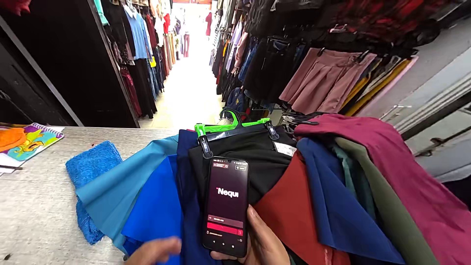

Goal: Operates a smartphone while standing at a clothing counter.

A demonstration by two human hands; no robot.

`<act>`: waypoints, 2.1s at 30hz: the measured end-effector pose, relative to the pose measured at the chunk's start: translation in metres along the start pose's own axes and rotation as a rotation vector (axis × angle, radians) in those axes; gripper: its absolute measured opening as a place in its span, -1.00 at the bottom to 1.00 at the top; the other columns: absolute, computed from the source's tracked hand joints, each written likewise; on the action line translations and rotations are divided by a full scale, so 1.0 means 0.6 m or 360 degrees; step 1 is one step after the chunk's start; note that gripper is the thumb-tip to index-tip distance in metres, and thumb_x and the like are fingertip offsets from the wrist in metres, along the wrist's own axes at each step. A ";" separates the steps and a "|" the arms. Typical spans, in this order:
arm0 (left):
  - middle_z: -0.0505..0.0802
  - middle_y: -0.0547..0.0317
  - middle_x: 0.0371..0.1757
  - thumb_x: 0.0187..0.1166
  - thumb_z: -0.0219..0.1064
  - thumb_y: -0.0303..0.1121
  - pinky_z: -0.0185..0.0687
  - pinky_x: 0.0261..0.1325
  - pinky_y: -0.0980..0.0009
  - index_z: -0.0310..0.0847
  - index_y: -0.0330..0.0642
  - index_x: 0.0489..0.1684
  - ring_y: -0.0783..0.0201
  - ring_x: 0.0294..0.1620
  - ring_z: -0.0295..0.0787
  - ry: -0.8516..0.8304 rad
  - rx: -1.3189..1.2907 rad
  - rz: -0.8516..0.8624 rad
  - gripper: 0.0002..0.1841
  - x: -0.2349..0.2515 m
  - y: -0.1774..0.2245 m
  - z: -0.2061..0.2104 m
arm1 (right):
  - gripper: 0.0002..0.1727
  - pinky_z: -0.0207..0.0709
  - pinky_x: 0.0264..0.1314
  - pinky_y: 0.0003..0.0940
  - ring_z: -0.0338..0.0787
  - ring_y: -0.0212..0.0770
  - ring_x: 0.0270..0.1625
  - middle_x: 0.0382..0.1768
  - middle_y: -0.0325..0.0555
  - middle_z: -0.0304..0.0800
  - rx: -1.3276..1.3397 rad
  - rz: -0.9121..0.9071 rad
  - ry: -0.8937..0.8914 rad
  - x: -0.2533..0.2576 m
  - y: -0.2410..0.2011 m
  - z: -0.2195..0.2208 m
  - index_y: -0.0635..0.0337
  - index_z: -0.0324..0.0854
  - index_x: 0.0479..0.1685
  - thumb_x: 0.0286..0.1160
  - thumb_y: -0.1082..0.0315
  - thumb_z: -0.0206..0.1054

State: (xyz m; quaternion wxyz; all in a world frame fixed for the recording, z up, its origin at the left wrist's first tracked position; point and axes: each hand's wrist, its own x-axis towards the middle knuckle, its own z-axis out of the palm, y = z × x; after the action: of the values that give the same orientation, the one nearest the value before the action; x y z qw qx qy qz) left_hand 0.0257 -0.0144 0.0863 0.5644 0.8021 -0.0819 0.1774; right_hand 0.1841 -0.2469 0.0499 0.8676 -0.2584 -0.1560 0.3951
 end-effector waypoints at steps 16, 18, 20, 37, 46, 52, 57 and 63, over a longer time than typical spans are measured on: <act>0.85 -0.12 0.12 0.38 0.55 -0.26 0.77 0.13 0.43 0.51 -0.55 0.39 0.33 0.01 0.86 -0.0212 0.0051 -0.0087 -0.35 0.077 -0.079 0.062 | -0.36 0.72 0.17 0.36 0.71 0.37 0.39 0.46 0.27 0.61 -0.0336 0.0142 0.0031 -0.001 -0.008 0.007 0.04 0.03 0.77 0.84 -0.06 -0.06; 0.85 -0.08 0.10 0.38 0.53 -0.25 0.77 0.11 0.43 0.50 -0.53 0.38 0.35 -0.01 0.86 -0.0226 0.0047 -0.0128 -0.36 0.077 -0.078 0.061 | -0.41 0.82 0.13 0.19 0.81 0.18 0.31 0.39 0.15 0.69 -0.0867 0.0108 0.0197 -0.009 -0.019 0.012 0.17 0.06 0.76 0.87 0.07 -0.17; 0.84 -0.10 0.12 0.41 0.51 -0.26 0.77 0.10 0.41 0.51 -0.52 0.36 0.32 -0.01 0.85 -0.0242 0.0098 -0.0124 -0.39 0.072 -0.079 0.061 | -0.44 0.87 0.11 -0.02 0.88 -0.04 0.20 0.28 -0.02 0.79 -0.1513 -0.0004 0.0428 -0.028 -0.027 0.007 0.23 0.26 0.69 0.88 0.11 -0.14; 0.84 -0.06 -0.08 0.30 0.52 -0.29 0.68 -0.21 0.57 0.64 -0.45 0.19 0.36 -0.27 0.78 -0.0239 0.0430 0.0013 -0.49 0.075 -0.078 0.066 | -0.43 0.30 0.74 -0.10 0.42 -0.03 0.69 0.53 0.09 0.55 -0.2662 -0.1144 0.0378 -0.068 0.047 -0.020 -0.16 0.81 0.16 0.80 -0.18 -0.11; 0.83 -0.11 -0.11 0.32 0.53 -0.33 0.65 -0.25 0.58 0.60 -0.52 0.20 0.36 -0.30 0.76 -0.0304 0.0412 0.0069 -0.48 0.086 -0.070 0.056 | -0.51 0.54 0.59 -0.27 0.58 -0.18 0.56 0.52 -0.12 0.58 -0.2642 -0.1276 0.0496 -0.071 0.044 -0.015 -0.16 0.80 0.17 0.81 -0.13 -0.03; 0.82 -0.12 -0.08 0.31 0.54 -0.35 0.68 -0.22 0.57 0.60 -0.51 0.21 0.36 -0.28 0.77 -0.0316 0.0386 0.0020 -0.48 0.084 -0.067 0.057 | -0.53 0.52 0.61 -0.26 0.56 -0.20 0.59 0.52 -0.18 0.57 -0.2651 -0.1293 0.0489 -0.076 0.046 -0.020 -0.20 0.79 0.15 0.80 -0.13 -0.01; 0.83 -0.13 -0.07 0.32 0.54 -0.34 0.70 -0.21 0.53 0.60 -0.52 0.22 0.33 -0.27 0.79 -0.0304 0.0380 0.0021 -0.47 0.082 -0.069 0.059 | -0.59 0.41 0.72 -0.19 0.48 -0.12 0.67 0.52 -0.14 0.61 -0.2644 -0.1348 0.0361 -0.080 0.040 -0.020 -0.23 0.86 0.00 0.77 -0.09 0.08; 0.84 -0.04 -0.08 0.33 0.51 -0.25 0.69 -0.20 0.59 0.63 -0.46 0.21 0.40 -0.26 0.78 -0.0262 0.0393 0.0022 -0.47 0.073 -0.080 0.063 | -0.62 0.28 0.77 -0.06 0.49 -0.01 0.65 0.43 -0.05 0.69 -0.2545 -0.1319 0.0229 -0.077 0.049 -0.031 -0.11 0.89 -0.28 0.70 0.04 0.16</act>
State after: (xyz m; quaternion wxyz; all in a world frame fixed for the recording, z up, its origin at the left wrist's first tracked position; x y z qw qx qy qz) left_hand 0.0893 -0.0298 0.0497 0.4514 0.8767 -0.1110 0.1236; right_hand 0.1457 -0.2722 0.0149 0.5096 -0.7316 -0.4100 -0.1926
